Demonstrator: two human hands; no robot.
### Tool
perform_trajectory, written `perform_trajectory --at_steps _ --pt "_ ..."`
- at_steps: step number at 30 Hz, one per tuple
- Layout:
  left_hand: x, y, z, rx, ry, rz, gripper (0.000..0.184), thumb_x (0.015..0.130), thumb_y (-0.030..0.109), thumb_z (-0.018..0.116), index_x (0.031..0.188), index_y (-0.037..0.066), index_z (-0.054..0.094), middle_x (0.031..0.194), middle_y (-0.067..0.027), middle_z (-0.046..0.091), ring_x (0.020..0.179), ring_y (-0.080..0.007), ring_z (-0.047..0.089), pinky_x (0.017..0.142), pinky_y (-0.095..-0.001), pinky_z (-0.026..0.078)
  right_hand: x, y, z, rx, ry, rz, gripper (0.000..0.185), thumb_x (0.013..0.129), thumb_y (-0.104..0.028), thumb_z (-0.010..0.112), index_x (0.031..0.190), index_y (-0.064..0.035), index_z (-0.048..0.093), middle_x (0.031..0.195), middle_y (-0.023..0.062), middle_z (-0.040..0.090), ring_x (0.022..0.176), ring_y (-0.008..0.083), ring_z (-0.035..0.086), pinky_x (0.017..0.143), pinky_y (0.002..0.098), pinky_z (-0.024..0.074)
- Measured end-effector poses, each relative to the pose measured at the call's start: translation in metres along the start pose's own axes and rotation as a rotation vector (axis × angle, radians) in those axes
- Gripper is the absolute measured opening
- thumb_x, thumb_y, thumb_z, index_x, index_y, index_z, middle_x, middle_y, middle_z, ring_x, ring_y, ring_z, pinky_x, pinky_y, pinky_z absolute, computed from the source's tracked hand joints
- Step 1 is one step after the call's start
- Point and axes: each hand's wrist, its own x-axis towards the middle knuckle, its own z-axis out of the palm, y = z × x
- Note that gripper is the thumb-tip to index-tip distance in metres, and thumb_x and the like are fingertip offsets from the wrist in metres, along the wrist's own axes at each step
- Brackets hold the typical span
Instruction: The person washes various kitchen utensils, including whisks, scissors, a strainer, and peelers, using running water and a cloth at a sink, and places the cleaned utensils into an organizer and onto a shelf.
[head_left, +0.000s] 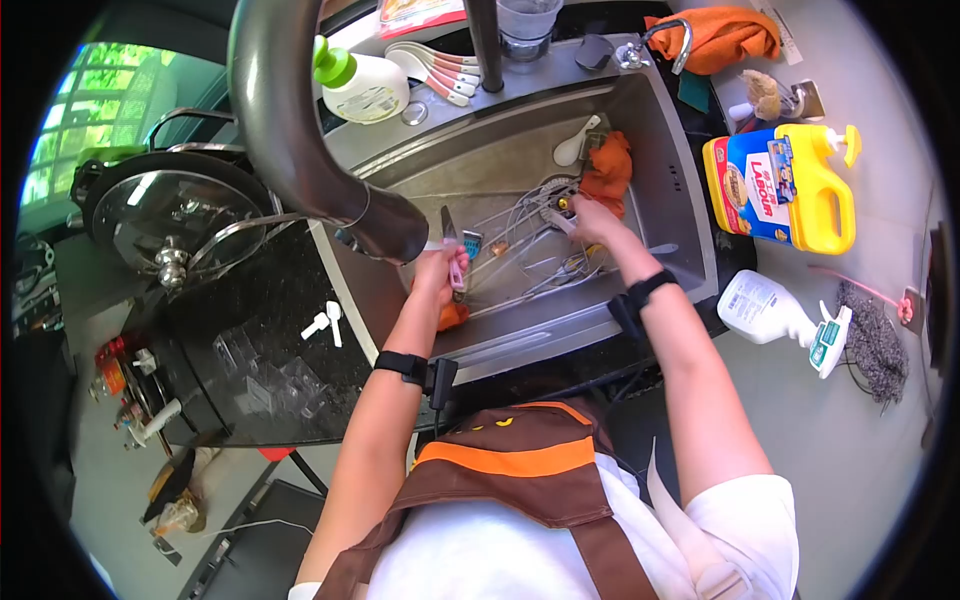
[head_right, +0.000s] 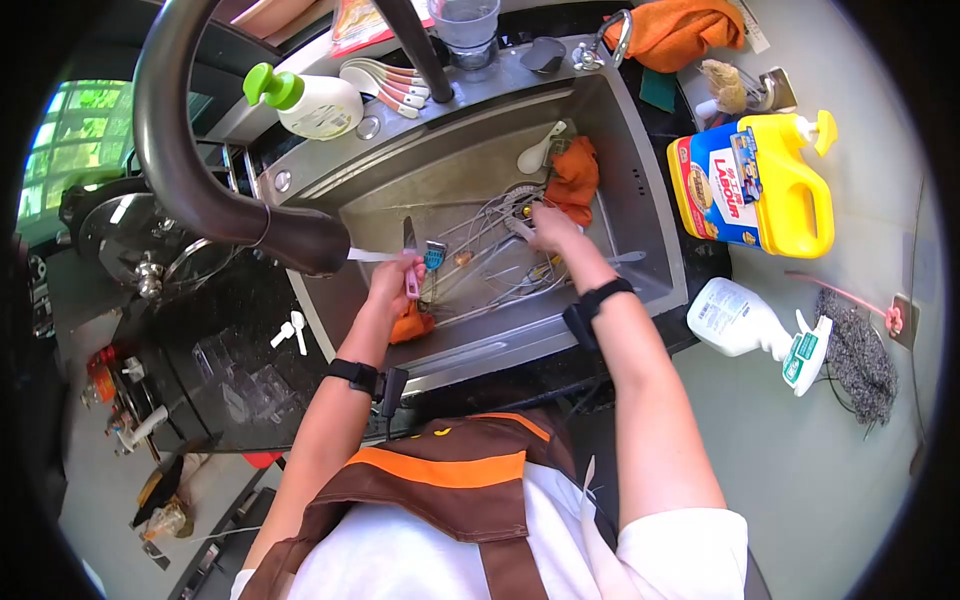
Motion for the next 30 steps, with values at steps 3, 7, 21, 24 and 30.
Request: perform_trajectory --at_steps 3,7,21,24,30 --pt "0.006 -0.004 -0.009 0.053 0.07 -0.021 0.017 0.086 0.001 0.049 0.101 -0.005 0.048 0.086 -0.0138 0.058 0.067 -0.0172 0.059 0.053 -0.0238 0.051 -0.027 -0.008 -0.053 0.25 -0.419 0.128 0.04 0.067 -0.007 0.068 0.104 0.0017 0.055 0.083 0.0091 0.064 0.072 0.0148 0.063 0.062 0.0296 0.0495" --pt "-0.003 -0.005 -0.01 0.072 0.103 0.071 0.02 0.086 0.001 0.048 0.105 -0.006 0.049 0.091 -0.0153 0.059 0.074 -0.0194 0.062 0.059 -0.025 0.052 -0.056 -0.007 -0.062 0.766 -0.445 0.079 0.03 0.073 -0.009 0.066 0.1 0.0005 0.057 0.077 0.0049 0.063 0.063 0.0093 0.06 0.057 0.0219 0.048" --pt "-0.048 0.015 0.035 0.078 -0.147 0.248 0.035 0.087 0.031 0.056 0.102 -0.001 0.056 0.079 -0.005 0.058 0.063 -0.0117 0.054 0.054 -0.0245 0.044 -0.026 -0.161 0.005 1.504 -0.45 0.032 0.015 0.086 -0.015 0.055 0.093 -0.0021 0.052 0.076 0.0067 0.06 0.063 0.0124 0.059 0.058 0.0231 0.0494" --pt "-0.053 0.036 0.031 0.074 -0.202 0.108 0.039 0.088 0.042 0.051 0.083 0.004 0.053 0.067 -0.0028 0.052 0.054 -0.0121 0.05 0.045 -0.0271 0.041 -0.029 -0.176 0.005 1.46 -0.428 0.009 0.017 0.088 -0.019 0.052 0.088 -0.0022 0.054 0.072 0.0066 0.06 0.058 0.0127 0.058 0.054 0.0236 0.0485" --pt "-0.01 0.033 0.02 0.08 -0.09 0.09 0.022 0.084 0.025 0.06 0.089 0.004 0.057 0.079 -0.0079 0.059 0.07 -0.019 0.058 0.061 -0.0337 0.048 -0.03 -0.191 -0.018 1.152 -0.418 0.066 0.043 0.093 -0.039 0.04 0.07 -0.0069 0.057 0.049 0.002 0.051 0.037 0.0089 0.043 0.035 0.0229 0.0308"
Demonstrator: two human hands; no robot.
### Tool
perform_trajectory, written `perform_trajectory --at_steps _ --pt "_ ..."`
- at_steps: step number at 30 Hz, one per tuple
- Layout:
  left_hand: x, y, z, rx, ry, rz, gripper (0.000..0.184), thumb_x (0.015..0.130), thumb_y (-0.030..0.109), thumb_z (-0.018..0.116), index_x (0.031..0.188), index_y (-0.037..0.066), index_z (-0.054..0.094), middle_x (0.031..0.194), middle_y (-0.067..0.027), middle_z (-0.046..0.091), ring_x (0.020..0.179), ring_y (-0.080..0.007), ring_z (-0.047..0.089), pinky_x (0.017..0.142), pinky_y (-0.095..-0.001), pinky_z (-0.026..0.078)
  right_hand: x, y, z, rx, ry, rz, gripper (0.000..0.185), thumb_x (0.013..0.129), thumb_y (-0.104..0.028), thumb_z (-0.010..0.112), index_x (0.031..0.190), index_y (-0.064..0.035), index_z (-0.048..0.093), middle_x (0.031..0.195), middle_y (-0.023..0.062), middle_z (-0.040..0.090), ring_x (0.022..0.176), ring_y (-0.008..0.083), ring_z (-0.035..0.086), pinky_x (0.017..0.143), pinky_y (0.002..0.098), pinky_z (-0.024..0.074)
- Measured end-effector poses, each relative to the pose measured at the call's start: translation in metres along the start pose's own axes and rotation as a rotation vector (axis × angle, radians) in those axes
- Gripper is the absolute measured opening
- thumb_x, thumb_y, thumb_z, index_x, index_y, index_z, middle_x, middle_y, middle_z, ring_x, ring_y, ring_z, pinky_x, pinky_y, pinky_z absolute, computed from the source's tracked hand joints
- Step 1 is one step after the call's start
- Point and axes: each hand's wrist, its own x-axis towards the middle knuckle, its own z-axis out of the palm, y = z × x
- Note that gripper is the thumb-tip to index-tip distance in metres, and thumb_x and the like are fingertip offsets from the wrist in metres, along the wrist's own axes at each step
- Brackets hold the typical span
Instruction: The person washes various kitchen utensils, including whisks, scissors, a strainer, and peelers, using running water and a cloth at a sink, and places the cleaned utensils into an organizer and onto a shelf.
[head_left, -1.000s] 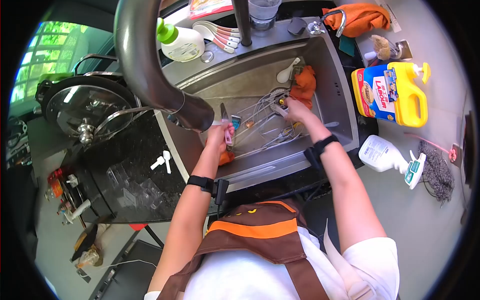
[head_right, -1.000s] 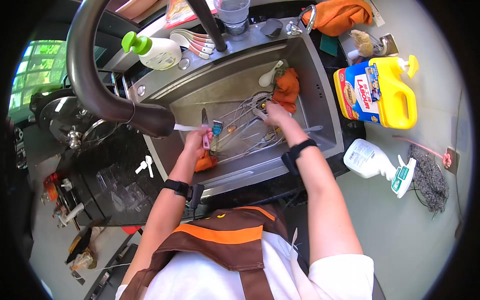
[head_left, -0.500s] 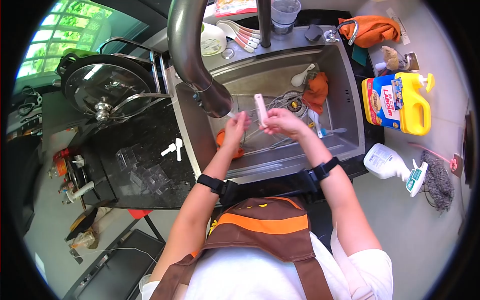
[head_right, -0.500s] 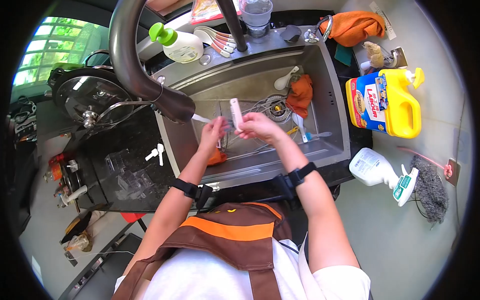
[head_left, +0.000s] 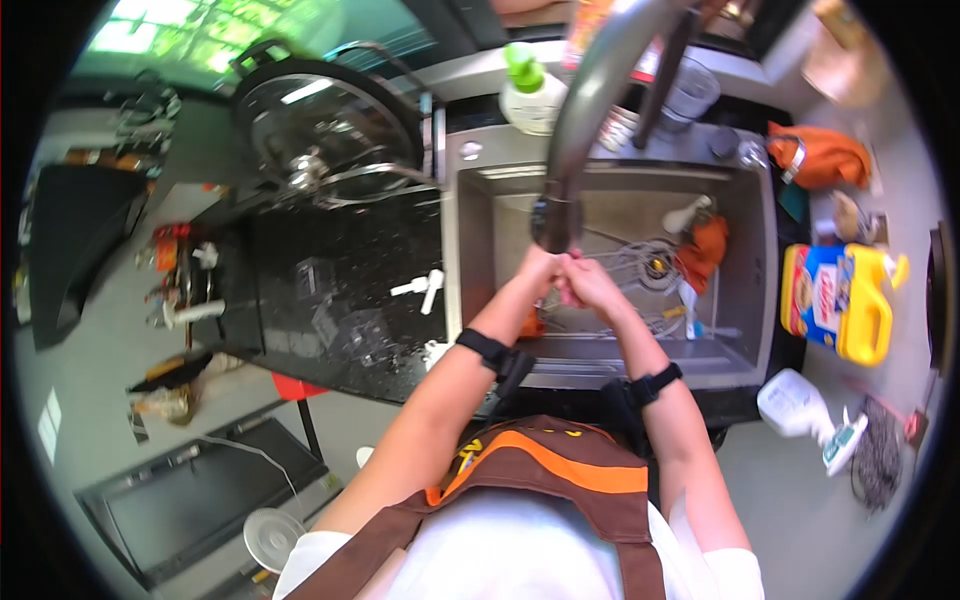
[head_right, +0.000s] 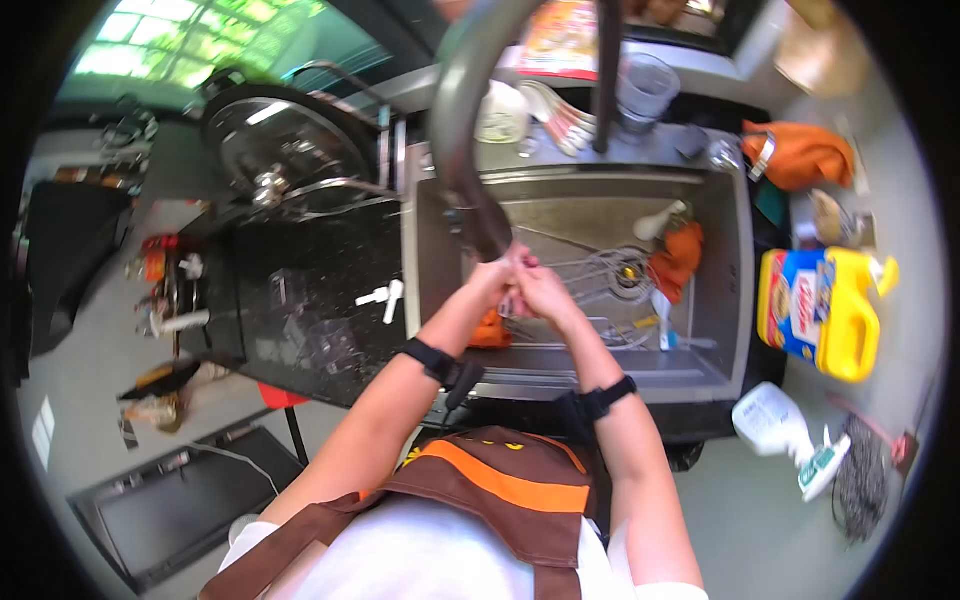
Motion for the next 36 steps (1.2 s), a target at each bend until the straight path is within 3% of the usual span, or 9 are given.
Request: perform_trajectory --at_steps 1,5,6,11,14,21,24,28,36 --pt "-0.033 0.021 0.023 -0.026 0.04 0.129 0.009 0.082 0.008 0.056 0.09 0.003 0.056 0.082 -0.0098 0.059 0.073 -0.0208 0.059 0.063 -0.0336 0.05 0.004 0.0 -0.003 -0.059 0.003 -0.016 0.043 0.093 -0.038 0.04 0.069 -0.0065 0.056 0.049 0.0022 0.051 0.037 0.0093 0.043 0.035 0.0231 0.0317" --pt "-0.024 0.023 0.005 -0.011 -0.065 0.142 0.008 0.08 0.004 0.054 0.077 0.011 0.052 0.063 -0.0006 0.05 0.051 -0.0116 0.045 0.044 -0.0241 0.035 0.018 0.016 -0.037 -0.277 0.193 -0.099 0.04 0.091 -0.024 0.036 0.067 -0.0007 0.058 0.049 0.0054 0.054 0.044 0.015 0.053 0.041 0.0282 0.0423" --pt "-0.025 0.021 0.007 0.022 -0.043 0.093 0.011 0.082 0.007 0.051 0.074 0.013 0.048 0.056 0.0041 0.041 0.045 -0.0072 0.033 0.04 -0.0215 0.022 0.019 0.017 -0.046 -0.244 0.186 -0.057 0.033 0.088 -0.019 0.038 0.071 0.0004 0.059 0.052 0.0073 0.056 0.048 0.0149 0.055 0.046 0.0282 0.0448" --pt "-0.035 0.02 0.008 -0.084 -0.186 -0.145 0.023 0.094 0.033 0.042 0.087 0.011 0.047 0.059 0.0038 0.04 0.044 -0.0064 0.033 0.039 -0.0203 0.024 0.005 0.018 -0.057 -0.52 0.237 -0.223 0.024 0.082 -0.018 0.05 0.09 0.002 0.059 0.074 0.016 0.063 0.064 0.0238 0.063 0.062 0.0336 0.0495" --pt "-0.054 0.022 0.025 0.086 -0.06 -0.131 0.025 0.093 0.033 0.045 0.095 0.009 0.049 0.065 0.0009 0.044 0.049 -0.0079 0.04 0.042 -0.0191 0.033 -0.057 -0.017 -0.068 -0.622 0.714 -0.434 0.022 0.08 -0.019 0.057 0.092 -0.0009 0.06 0.085 0.0182 0.063 0.082 0.0277 0.062 0.073 0.0352 0.0475" --pt "-0.059 -0.014 0.01 0.22 -0.211 -0.35 0.024 0.093 0.026 0.046 0.111 0.012 0.05 0.074 0.0003 0.047 0.053 -0.0086 0.042 0.044 -0.0202 0.034 -0.232 -0.084 -0.147 -0.535 1.426 -0.723 0.015 0.089 -0.012 0.052 0.093 0.0 0.06 0.079 0.0095 0.063 0.075 0.0163 0.063 0.067 0.0298 0.0488" --pt "-0.087 0.008 0.08 0.233 -0.531 -0.182 0.031 0.094 0.022 0.043 0.122 0.01 0.043 0.081 -0.0028 0.054 0.06 -0.0091 0.048 0.049 -0.0197 0.038 -0.294 -0.111 -0.173 -0.889 1.655 -0.773 0.024 0.084 0.001 0.044 0.104 0.0038 0.057 0.101 0.0184 0.061 0.094 0.0294 0.06 0.082 0.0344 0.0464" --pt "-0.135 0.05 0.225 0.106 -0.855 0.088 0.047 0.092 0.01 0.042 0.136 0.008 0.025 0.109 -0.0146 0.056 0.09 -0.0191 0.06 0.076 -0.0273 0.05 -0.315 -0.12 -0.232 -1.189 1.539 -0.741 0.045 0.072 0.009 0.036 0.114 0.0044 0.052 0.117 0.0227 0.052 0.112 0.0348 0.049 0.097 0.0368 0.0374" --pt "-0.157 0.057 0.415 -0.146 -0.725 0.056 0.034 0.082 -0.005 0.041 0.116 -0.004 0.044 0.099 -0.0152 0.057 0.085 -0.0225 0.059 0.078 -0.0315 0.048 -0.297 -0.111 -0.247 -1.105 1.504 -0.754 0.038 0.077 0.001 0.044 0.113 0.0062 0.053 0.118 0.0229 0.052 0.109 0.033 0.052 0.093 0.0347 0.0412"
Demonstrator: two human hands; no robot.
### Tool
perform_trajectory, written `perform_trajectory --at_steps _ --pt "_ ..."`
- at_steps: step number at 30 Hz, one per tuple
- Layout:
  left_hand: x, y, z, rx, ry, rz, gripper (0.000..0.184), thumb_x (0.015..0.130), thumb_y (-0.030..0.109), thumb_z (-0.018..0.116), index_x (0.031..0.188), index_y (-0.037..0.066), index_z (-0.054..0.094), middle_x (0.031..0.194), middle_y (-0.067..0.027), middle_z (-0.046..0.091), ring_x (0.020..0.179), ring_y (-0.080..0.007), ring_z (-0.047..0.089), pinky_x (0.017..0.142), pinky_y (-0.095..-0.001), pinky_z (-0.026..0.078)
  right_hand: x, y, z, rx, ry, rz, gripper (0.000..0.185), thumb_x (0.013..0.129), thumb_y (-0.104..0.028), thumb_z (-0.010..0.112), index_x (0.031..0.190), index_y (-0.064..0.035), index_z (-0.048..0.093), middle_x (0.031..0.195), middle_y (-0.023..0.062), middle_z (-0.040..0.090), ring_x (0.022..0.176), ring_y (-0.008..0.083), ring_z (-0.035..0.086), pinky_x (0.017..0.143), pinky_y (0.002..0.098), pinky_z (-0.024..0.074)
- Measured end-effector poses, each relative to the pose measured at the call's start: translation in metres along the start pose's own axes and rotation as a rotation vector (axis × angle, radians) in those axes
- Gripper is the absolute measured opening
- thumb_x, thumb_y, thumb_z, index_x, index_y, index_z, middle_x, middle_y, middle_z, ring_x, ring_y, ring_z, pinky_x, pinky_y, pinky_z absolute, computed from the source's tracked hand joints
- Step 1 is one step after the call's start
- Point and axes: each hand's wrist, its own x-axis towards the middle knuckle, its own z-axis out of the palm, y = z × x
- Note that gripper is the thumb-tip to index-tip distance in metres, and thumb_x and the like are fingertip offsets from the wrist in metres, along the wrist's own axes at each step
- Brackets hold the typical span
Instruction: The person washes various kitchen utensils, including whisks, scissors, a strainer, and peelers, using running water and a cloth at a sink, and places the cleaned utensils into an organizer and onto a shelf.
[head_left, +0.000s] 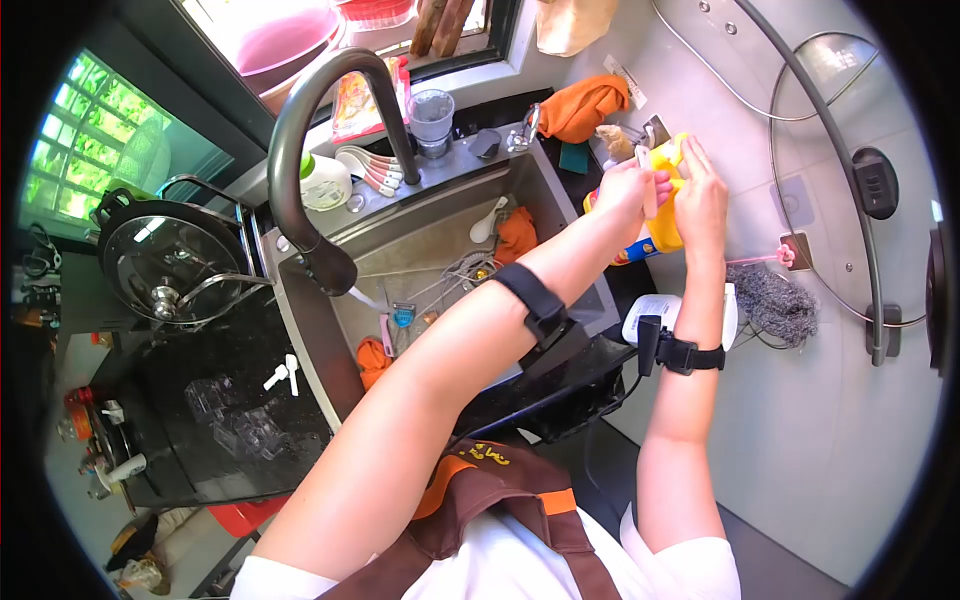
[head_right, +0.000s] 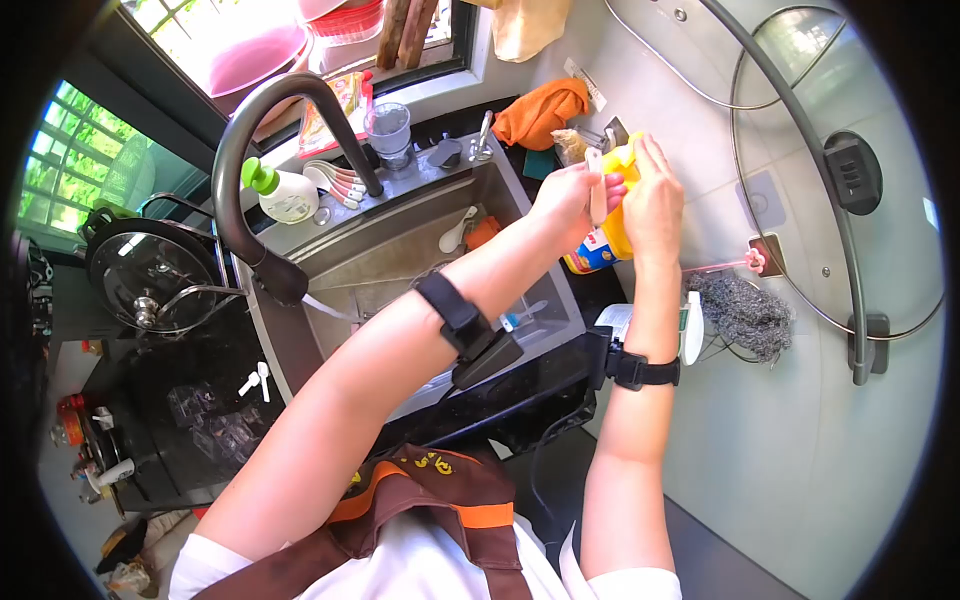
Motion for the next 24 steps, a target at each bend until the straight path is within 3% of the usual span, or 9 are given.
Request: perform_trajectory --at_steps 2,5,14,15,17,19,20,21,24 --pt "0.016 -0.009 0.011 -0.236 -0.138 0.068 0.029 0.083 -0.002 0.039 0.111 -0.005 0.048 0.097 -0.015 0.058 0.086 -0.0224 0.059 0.08 -0.033 0.047 0.0 -0.001 0.0 0.001 0.001 0.016 0.037 0.077 -0.001 0.047 0.112 0.0062 0.054 0.117 0.0227 0.052 0.108 0.0334 0.052 0.092 0.0348 0.0419" --pt "0.03 -0.016 0.01 -0.21 -0.179 0.085 0.026 0.085 0.001 0.038 0.107 -0.005 0.05 0.097 -0.0148 0.058 0.089 -0.0227 0.058 0.083 -0.0343 0.045 -0.002 -0.002 0.006 -0.023 0.039 0.005 0.036 0.076 -0.006 0.055 0.109 0.0063 0.056 0.116 0.024 0.053 0.107 0.034 0.053 0.091 0.0353 0.0428" --pt "0.026 -0.006 -0.006 -0.185 -0.11 0.01 0.026 0.088 0.005 0.038 0.11 -0.007 0.045 0.102 -0.0165 0.055 0.089 -0.0259 0.058 0.084 -0.0376 0.047 -0.01 0.008 0.018 -0.064 0.079 -0.07 0.036 0.078 -0.005 0.051 0.112 0.0075 0.053 0.116 0.0258 0.052 0.111 0.0351 0.05 0.094 0.037 0.0402" --pt "0.015 -0.001 -0.011 -0.176 -0.088 -0.029 0.022 0.089 0.007 0.037 0.106 -0.004 0.046 0.093 -0.0142 0.056 0.081 -0.0239 0.059 0.076 -0.0359 0.051 -0.008 0.01 0.013 -0.05 0.037 -0.039 0.037 0.078 -0.003 0.048 0.113 0.0079 0.052 0.117 0.026 0.051 0.111 0.0362 0.049 0.095 0.0371 0.0395" --pt "-0.017 0.008 -0.032 0.007 -0.024 -0.05 0.017 0.092 0.015 0.039 0.101 0.003 0.048 0.079 -0.0083 0.053 0.061 -0.0155 0.053 0.054 -0.0287 0.048 -0.01 0.0 0.005 -0.028 0.007 0.005 0.044 0.074 0.005 0.041 0.118 0.0076 0.047 0.119 0.0255 0.05 0.113 0.0384 0.047 0.097 0.0376 0.0373" --pt "-0.057 0.009 -0.079 0.244 -0.051 -0.046 0.021 0.094 0.028 0.041 0.095 0.009 0.049 0.064 -0.0001 0.045 0.047 -0.0077 0.039 0.04 -0.0222 0.032 -0.021 -0.031 -0.004 -0.09 0.292 -0.166 0.042 0.074 0.006 0.039 0.115 0.0052 0.049 0.117 0.0223 0.051 0.109 0.0369 0.049 0.095 0.0391 0.0382" --pt "-0.088 0.01 -0.102 0.454 -0.067 -0.042 0.029 0.093 0.038 0.042 0.091 0.01 0.051 0.057 0.0049 0.039 0.042 -0.0048 0.028 0.039 -0.0215 0.021 -0.03 -0.054 -0.008 0.021 0.203 -0.112 0.039 0.074 0.005 0.039 0.111 0.0044 0.052 0.112 0.0214 0.053 0.106 0.0357 0.051 0.093 0.0391 0.0399" --pt "-0.118 0.01 -0.126 0.529 -0.037 -0.103 0.034 0.092 0.042 0.042 0.087 0.01 0.052 0.053 0.0068 0.035 0.041 -0.0043 0.027 0.038 -0.0216 0.02 -0.039 -0.077 -0.007 0.126 0.119 -0.059 0.036 0.074 0.004 0.04 0.107 0.0037 0.054 0.107 0.0204 0.056 0.102 0.0345 0.054 0.09 0.0391 0.0416" --pt "-0.207 -0.001 -0.222 0.508 0.17 -0.284 0.033 0.094 0.039 0.04 0.087 0.009 0.053 0.052 0.0082 0.033 0.041 -0.0031 0.026 0.037 -0.0188 0.02 -0.075 -0.132 0.034 0.402 -0.666 -0.071 0.023 0.073 -0.002 0.044 0.087 0.0011 0.062 0.089 0.0176 0.061 0.085 0.0314 0.059 0.079 0.038 0.0462"
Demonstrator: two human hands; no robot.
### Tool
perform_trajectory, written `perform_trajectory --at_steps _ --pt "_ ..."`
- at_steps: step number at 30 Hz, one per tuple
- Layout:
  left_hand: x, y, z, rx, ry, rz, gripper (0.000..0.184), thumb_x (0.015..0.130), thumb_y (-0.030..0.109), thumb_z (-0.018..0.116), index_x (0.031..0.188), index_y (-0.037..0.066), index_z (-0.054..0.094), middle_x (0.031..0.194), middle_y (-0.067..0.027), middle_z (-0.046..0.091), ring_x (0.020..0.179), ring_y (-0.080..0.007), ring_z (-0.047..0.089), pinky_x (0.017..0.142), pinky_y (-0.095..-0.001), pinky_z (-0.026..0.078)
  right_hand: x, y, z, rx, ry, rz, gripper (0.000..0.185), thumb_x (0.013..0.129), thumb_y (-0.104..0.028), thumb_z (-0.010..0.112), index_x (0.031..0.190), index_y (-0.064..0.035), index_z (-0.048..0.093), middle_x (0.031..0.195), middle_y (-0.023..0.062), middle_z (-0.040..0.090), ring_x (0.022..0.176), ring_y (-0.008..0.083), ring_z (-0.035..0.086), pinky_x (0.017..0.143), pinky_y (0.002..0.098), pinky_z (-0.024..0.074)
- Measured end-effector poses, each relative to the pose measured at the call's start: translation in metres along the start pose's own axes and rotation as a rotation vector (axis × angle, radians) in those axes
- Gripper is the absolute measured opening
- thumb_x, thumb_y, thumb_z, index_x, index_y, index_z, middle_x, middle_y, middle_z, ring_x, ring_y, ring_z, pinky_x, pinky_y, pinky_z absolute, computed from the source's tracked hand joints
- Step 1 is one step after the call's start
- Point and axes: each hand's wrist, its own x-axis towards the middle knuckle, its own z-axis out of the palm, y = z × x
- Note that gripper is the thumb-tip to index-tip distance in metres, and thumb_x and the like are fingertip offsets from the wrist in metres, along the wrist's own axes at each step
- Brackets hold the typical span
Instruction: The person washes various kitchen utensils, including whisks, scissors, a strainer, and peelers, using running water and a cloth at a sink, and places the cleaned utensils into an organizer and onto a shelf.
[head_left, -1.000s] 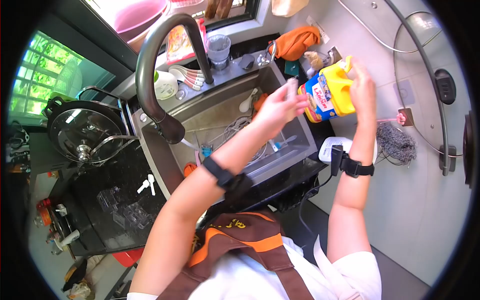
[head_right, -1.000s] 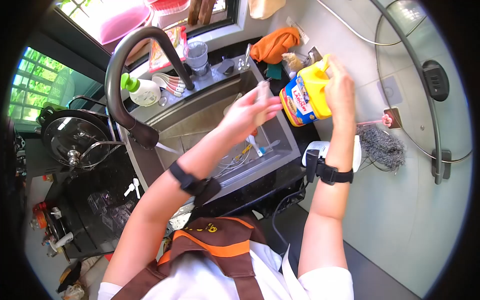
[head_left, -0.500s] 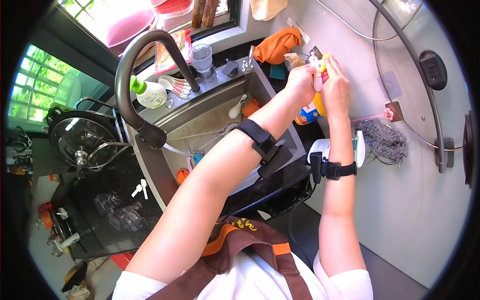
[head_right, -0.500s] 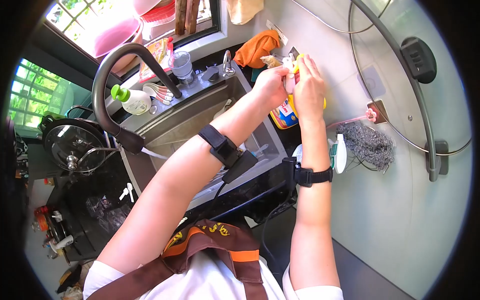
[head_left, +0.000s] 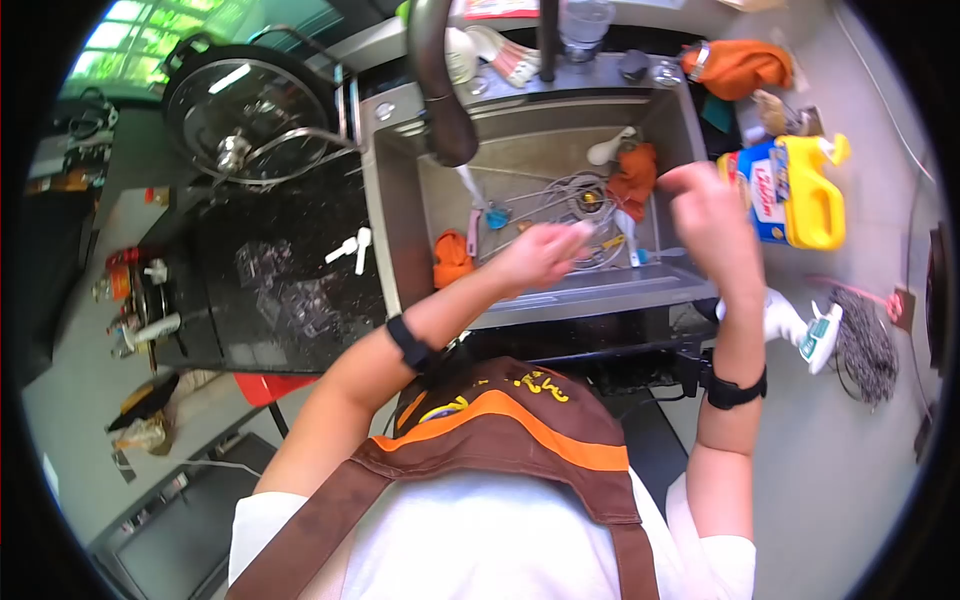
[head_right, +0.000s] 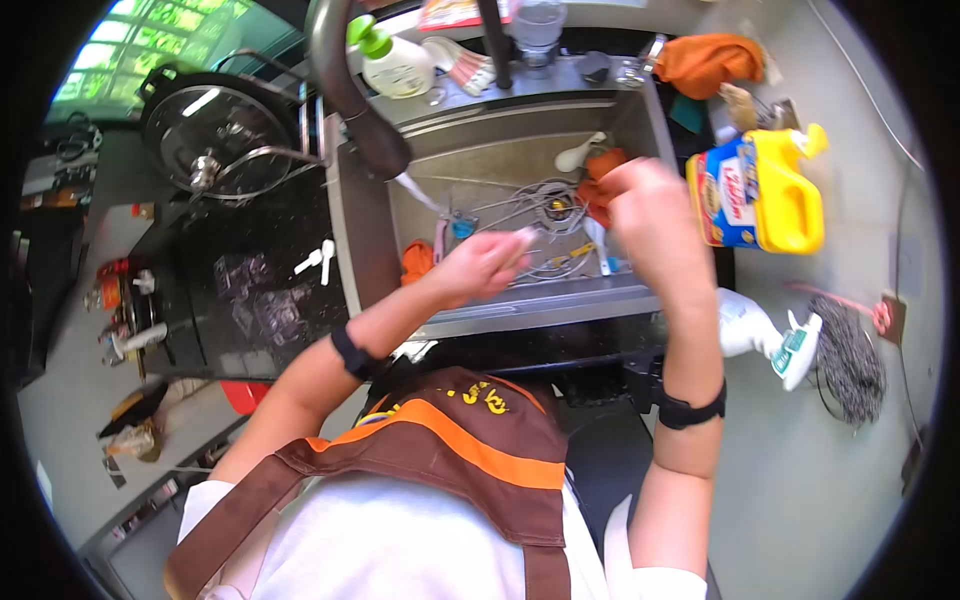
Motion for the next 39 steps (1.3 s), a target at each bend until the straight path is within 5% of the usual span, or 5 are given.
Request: perform_trajectory --at_steps 5,18,31,35,39 --pt "-0.087 -0.096 -0.093 -0.366 0.217 0.047 0.014 0.093 0.013 0.043 0.102 0.005 0.049 0.074 0.0015 0.047 0.054 -0.0045 0.039 0.045 -0.0174 0.031 0.021 -0.042 0.207 -0.332 -0.948 -0.335 0.018 0.071 -0.006 0.056 0.084 0.0021 0.065 0.087 0.0197 0.064 0.085 0.0325 0.063 0.072 0.0404 0.051" --pt "-0.124 -0.096 -0.138 -0.477 0.439 0.206 0.03 0.097 0.029 0.035 0.111 0.006 0.049 0.07 -0.0014 0.051 0.049 -0.0048 0.037 0.042 -0.0172 0.029 0.02 -0.046 0.407 -0.412 -1.033 -0.509 0.035 0.072 -0.028 0.059 0.103 -0.0113 0.064 0.111 0.0134 0.054 0.111 0.0274 0.047 0.091 0.0389 0.0377" --pt "-0.062 -0.062 -0.103 -0.052 0.51 0.006 0.044 0.095 0.041 0.024 0.096 0.008 0.054 0.058 0.0006 0.049 0.035 -0.0106 0.041 0.036 -0.0242 0.035 -0.012 -0.104 0.286 0.781 0.069 0.332 0.033 0.082 -0.02 0.061 0.099 0.0045 0.046 0.102 0.0203 0.055 0.095 0.0277 0.055 0.083 0.0353 0.0429" --pt "-0.024 -0.11 -0.1 0.467 0.777 0.557 0.037 0.094 0.032 0.03 0.09 0.004 0.054 0.054 -0.0002 0.044 0.044 -0.0079 0.043 0.043 -0.0236 0.035 -0.002 -0.075 0.302 0.92 0.143 0.459 0.03 0.08 -0.018 0.064 0.095 0.002 0.047 0.085 0.0129 0.059 0.079 0.0208 0.058 0.072 0.0342 0.0467" --pt "-0.056 -0.074 -0.085 -0.314 0.399 0.302 0.019 0.091 0.018 0.041 0.103 0.005 0.048 0.067 -0.0001 0.049 0.05 -0.0067 0.042 0.045 -0.0201 0.034 -0.002 -0.074 0.274 1.576 0.076 0.585 0.025 0.08 -0.007 0.061 0.101 -0.0002 0.047 0.097 0.0094 0.058 0.085 0.0172 0.058 0.073 0.0313 0.0481"
